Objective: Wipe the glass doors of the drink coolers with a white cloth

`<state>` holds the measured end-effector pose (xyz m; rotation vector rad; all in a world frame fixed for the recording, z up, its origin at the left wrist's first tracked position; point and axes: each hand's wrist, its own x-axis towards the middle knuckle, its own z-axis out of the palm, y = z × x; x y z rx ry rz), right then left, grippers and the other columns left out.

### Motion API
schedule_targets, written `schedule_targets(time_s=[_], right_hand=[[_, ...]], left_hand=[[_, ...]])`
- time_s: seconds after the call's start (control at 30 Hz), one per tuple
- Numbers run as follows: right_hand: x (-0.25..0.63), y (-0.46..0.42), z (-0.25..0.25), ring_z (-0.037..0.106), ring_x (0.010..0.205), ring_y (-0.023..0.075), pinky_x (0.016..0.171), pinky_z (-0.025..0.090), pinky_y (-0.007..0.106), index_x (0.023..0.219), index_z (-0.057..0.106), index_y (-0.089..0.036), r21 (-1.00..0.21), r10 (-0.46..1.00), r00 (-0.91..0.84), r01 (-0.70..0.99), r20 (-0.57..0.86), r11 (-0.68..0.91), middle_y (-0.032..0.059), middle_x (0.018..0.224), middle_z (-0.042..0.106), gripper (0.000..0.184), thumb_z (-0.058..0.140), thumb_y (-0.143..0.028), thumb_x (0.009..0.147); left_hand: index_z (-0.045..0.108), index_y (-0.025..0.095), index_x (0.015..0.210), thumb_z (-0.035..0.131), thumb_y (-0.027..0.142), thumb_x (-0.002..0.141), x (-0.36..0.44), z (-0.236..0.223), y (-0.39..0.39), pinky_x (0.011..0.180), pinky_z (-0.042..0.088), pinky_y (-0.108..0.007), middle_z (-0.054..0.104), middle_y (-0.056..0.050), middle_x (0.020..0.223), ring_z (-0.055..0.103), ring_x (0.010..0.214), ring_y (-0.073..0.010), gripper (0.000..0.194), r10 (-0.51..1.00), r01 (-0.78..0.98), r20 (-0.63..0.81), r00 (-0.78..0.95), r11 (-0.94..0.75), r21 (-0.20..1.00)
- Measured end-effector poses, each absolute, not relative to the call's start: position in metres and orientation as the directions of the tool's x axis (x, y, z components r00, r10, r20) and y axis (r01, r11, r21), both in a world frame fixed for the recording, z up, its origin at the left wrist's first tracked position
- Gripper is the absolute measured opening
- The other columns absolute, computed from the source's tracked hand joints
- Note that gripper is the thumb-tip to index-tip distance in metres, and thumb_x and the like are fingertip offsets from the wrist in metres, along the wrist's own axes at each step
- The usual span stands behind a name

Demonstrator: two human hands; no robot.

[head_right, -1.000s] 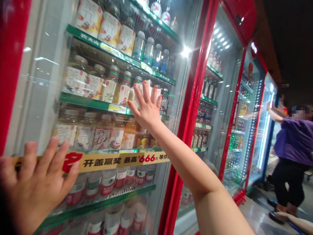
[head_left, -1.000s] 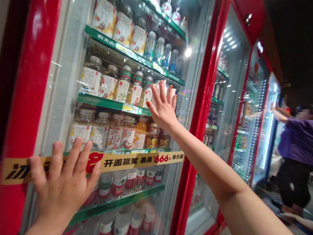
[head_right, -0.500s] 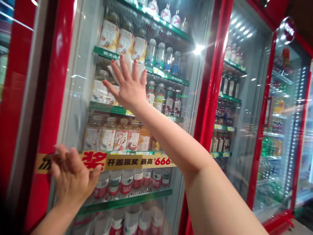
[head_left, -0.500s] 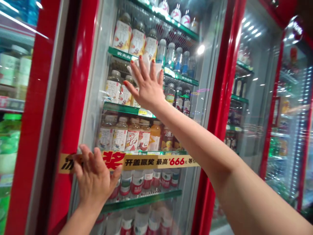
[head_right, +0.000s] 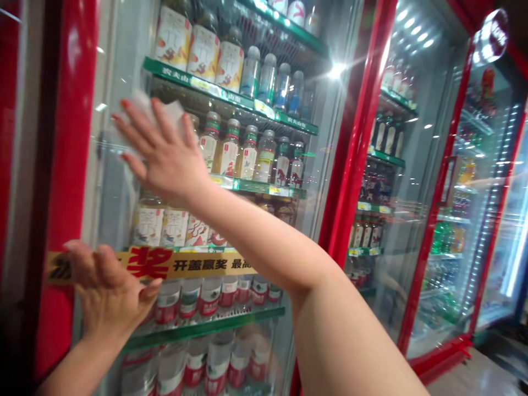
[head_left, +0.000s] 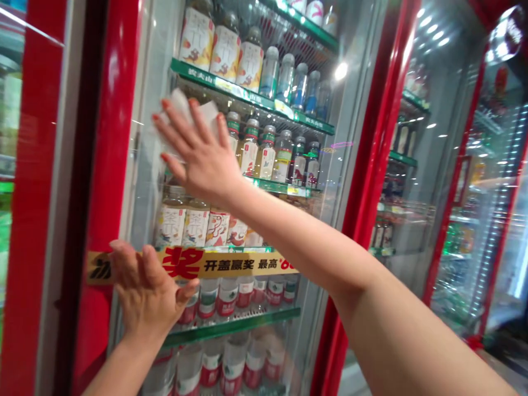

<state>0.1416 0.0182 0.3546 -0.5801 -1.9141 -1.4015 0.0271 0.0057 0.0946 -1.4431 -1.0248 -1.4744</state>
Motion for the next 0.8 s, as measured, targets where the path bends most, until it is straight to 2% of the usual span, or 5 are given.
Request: schedule_targets(time_s=[0.17, 0.23, 0.4, 0.63, 0.8], right_hand=[[0.228, 0.009, 0.264, 0.016, 0.173, 0.0266, 0.139, 0.019, 0.053, 0.161, 0.058, -0.042, 0.753, 0.047, -0.817, 0.551, 0.575, 0.36, -0.0123, 0.181, 0.034, 0.067, 0.014, -0.056, 0.112], [0.298, 0.021, 0.261, 0.009, 0.176, 0.0348, 0.141, 0.013, 0.067, 0.173, 0.044, -0.039, 0.515, 0.181, -0.598, 0.779, 0.781, 0.357, -0.0031, 0.187, 0.024, 0.066, 0.036, -0.067, 0.113], [0.4, 0.051, 0.292, 0.001, 0.176, 0.0457, 0.136, 0.018, 0.08, 0.182, 0.011, -0.015, -0.298, 0.286, 0.228, 0.926, 0.931, 0.231, 0.0215, 0.189, 0.004, 0.088, 0.008, -0.071, 0.114], [0.368, 0.038, 0.217, 0.011, 0.177, 0.0367, 0.143, 0.015, 0.069, 0.178, 0.022, -0.05, 0.526, 0.289, -0.671, 0.726, 0.683, 0.442, -0.0101, 0.189, 0.021, 0.083, 0.047, -0.081, 0.106], [0.411, 0.05, 0.249, -0.007, 0.176, 0.0452, 0.134, 0.016, 0.086, 0.183, 0.004, -0.027, -0.12, 0.339, 0.049, 0.974, 0.939, 0.191, 0.0101, 0.192, -0.003, 0.079, 0.024, -0.065, 0.116]], left_hand=[[-0.004, 0.03, 0.179, 0.044, 0.068, 0.107, 0.029, 0.092, 0.006, 0.14, 0.008, -0.083, -0.012, -0.012, 0.189, -0.005, 0.176, -0.0455, 0.095, 0.016, 0.933, 1.0, -0.02, -0.36, 0.024], [0.005, 0.033, 0.18, 0.042, 0.069, 0.107, 0.032, 0.095, 0.005, 0.141, 0.002, -0.08, -0.006, -0.009, 0.19, 0.0, 0.176, -0.0437, 0.089, 0.007, 0.936, 1.0, 0.015, -0.353, -0.011], [0.024, 0.038, 0.177, 0.036, 0.066, 0.109, 0.04, 0.1, 0.006, 0.143, -0.005, -0.074, 0.02, -0.003, 0.188, 0.013, 0.176, -0.038, 0.075, 0.019, 0.938, 1.0, 0.003, -0.347, 0.004], [0.029, 0.049, 0.172, 0.037, 0.074, 0.106, 0.037, 0.096, 0.01, 0.141, -0.006, -0.075, 0.026, 0.008, 0.185, 0.014, 0.176, -0.0362, 0.071, 0.068, 0.911, 0.996, -0.057, -0.405, 0.08], [0.026, 0.045, 0.174, 0.047, 0.071, 0.106, 0.037, 0.099, 0.004, 0.138, -0.007, -0.079, 0.021, 0.003, 0.186, 0.009, 0.177, -0.0379, 0.075, 0.098, 0.919, 0.995, -0.009, -0.391, 0.046]])
